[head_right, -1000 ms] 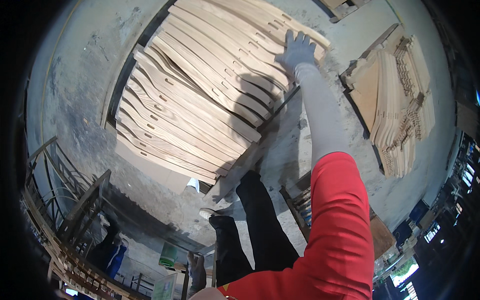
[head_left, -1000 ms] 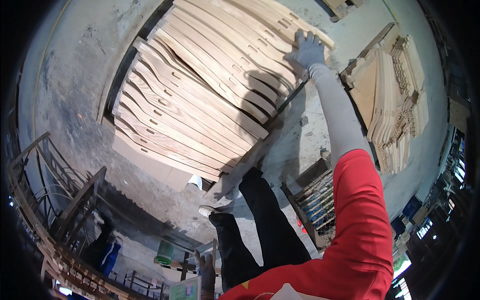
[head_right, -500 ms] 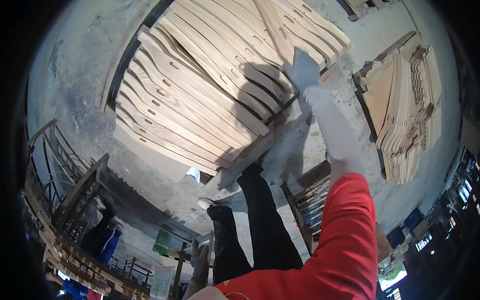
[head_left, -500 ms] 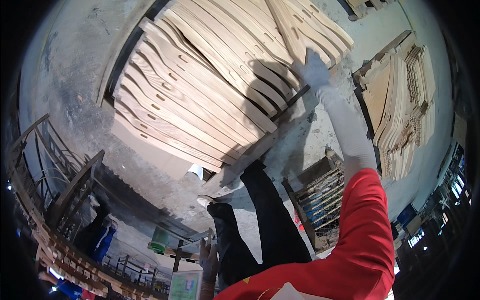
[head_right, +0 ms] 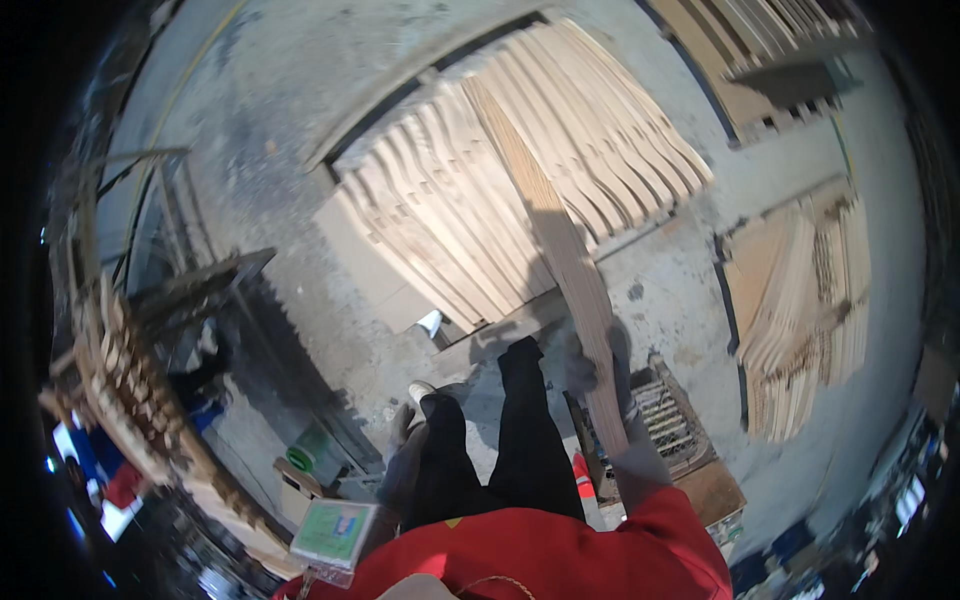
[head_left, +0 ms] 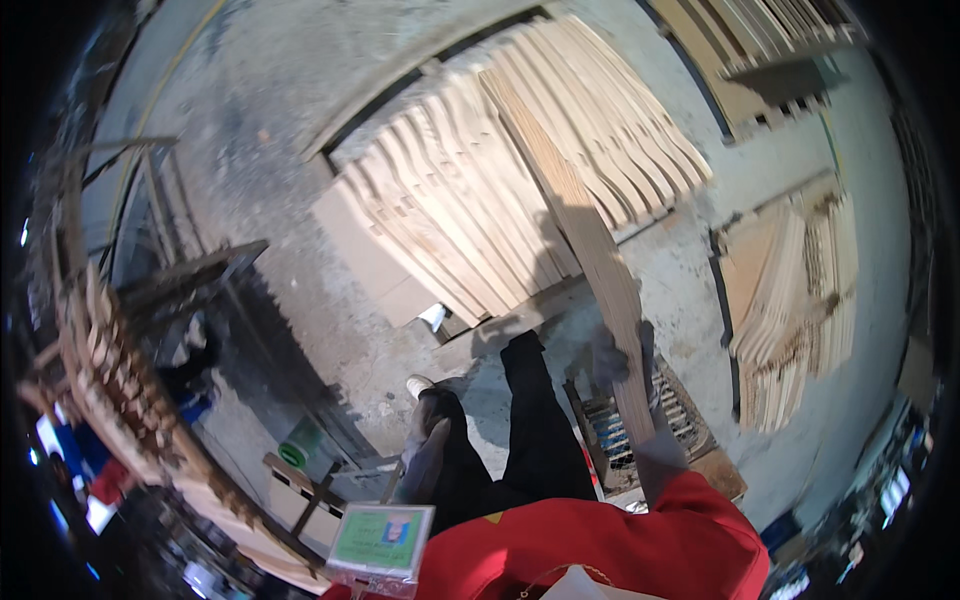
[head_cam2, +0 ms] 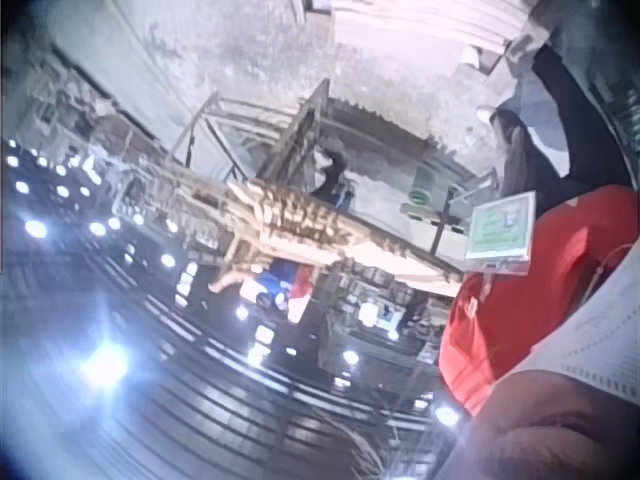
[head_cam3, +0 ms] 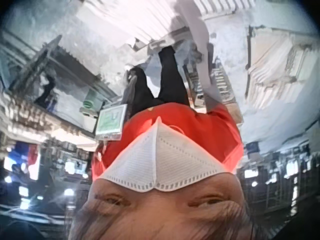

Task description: The person repeatedly picks up long, light-colored wooden planks from a table and stacks them onto a growing pile on the floor. The person handles the planks one at a time, aligning them before placing them down.

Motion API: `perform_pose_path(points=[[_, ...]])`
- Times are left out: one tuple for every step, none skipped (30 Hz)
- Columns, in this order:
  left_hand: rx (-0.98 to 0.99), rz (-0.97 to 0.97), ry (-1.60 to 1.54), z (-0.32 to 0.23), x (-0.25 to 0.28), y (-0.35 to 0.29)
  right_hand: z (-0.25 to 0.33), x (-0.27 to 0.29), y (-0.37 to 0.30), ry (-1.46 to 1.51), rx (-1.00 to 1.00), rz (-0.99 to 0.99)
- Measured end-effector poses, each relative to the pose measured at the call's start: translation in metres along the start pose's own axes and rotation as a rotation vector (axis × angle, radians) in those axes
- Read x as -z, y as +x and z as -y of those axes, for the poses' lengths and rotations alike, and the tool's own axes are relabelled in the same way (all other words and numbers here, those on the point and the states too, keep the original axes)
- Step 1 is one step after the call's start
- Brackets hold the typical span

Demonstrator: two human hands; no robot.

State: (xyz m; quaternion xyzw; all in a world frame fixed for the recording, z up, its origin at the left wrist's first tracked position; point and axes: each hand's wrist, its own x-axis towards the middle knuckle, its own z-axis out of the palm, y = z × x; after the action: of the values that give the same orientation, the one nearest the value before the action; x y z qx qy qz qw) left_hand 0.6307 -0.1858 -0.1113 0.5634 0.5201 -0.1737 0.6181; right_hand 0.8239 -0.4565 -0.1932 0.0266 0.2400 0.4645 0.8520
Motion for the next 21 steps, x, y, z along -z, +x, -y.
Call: perform_pose_path(points=[[-0.064,0.008,-0.091,0.006,0.005,-0.005,-0.015,-0.008,-0.004,0.024,-0.091,0.118],[-0.153,0.018,-0.095,0.014,0.011,-0.008,-0.028,-0.017,-0.004,0.031,-0.188,0.202],[-0.246,0.030,-0.085,0.017,0.018,-0.006,-0.040,-0.028,-0.006,0.011,-0.256,0.234],[-0.341,0.024,-0.078,0.017,0.026,-0.009,-0.052,-0.037,-0.007,-0.024,-0.323,0.233],[-0.369,0.023,-0.059,0.009,0.033,-0.018,-0.060,-0.048,-0.008,-0.100,-0.367,0.196],[-0.398,0.003,-0.038,-0.006,0.041,-0.031,-0.069,-0.061,-0.005,-0.184,-0.415,0.161],[-0.431,0.028,-0.044,-0.018,0.048,-0.049,-0.081,-0.072,-0.006,-0.288,-0.448,0.123],[-0.467,0.034,-0.038,-0.029,0.056,-0.069,-0.093,-0.082,-0.002,-0.363,-0.509,0.109],[-0.503,0.153,-0.372,-0.034,0.063,-0.088,-0.108,-0.098,0.000,-0.462,-0.568,0.110],[-0.573,0.281,-0.691,-0.037,0.069,-0.104,-0.123,-0.110,0.006,-0.543,-0.639,0.128],[-0.651,0.260,-0.603,-0.038,0.078,-0.114,-0.140,-0.122,0.011,-0.624,-0.716,0.151],[-0.716,0.256,-0.502,-0.037,0.090,-0.122,-0.160,-0.132,0.016,-0.699,-0.780,0.186],[-0.715,0.247,-0.646,-0.034,0.098,-0.133,-0.181,-0.141,0.020,-0.775,-0.846,0.220],[-0.719,0.260,-0.779,-0.035,0.109,-0.147,-0.204,-0.150,0.026,-0.849,-0.906,0.264],[-0.768,0.239,-0.877,-0.042,0.125,-0.173,-0.226,-0.156,0.033,-0.910,-0.963,0.309],[-0.783,0.087,-0.938,-0.038,0.131,-0.186,-0.242,-0.160,0.040,-0.918,-1.059,0.352],[-0.801,-0.026,-1.015,-0.027,0.141,-0.193,-0.264,-0.164,0.044,-0.944,-1.136,0.350],[-0.814,-0.136,-1.088,-0.017,0.153,-0.197,-0.288,-0.166,0.050,-0.957,-1.221,0.348],[-0.916,-0.316,-1.046,0.009,0.160,-0.185,-0.310,-0.163,0.057,-0.937,-1.302,0.285],[-0.851,-0.335,-1.157,0.022,0.175,-0.190,-0.336,-0.164,0.061,-0.916,-1.387,0.221],[-0.785,-0.348,-1.265,0.035,0.191,-0.193,-0.364,-0.167,0.063,-1.114,-1.369,0.241]])
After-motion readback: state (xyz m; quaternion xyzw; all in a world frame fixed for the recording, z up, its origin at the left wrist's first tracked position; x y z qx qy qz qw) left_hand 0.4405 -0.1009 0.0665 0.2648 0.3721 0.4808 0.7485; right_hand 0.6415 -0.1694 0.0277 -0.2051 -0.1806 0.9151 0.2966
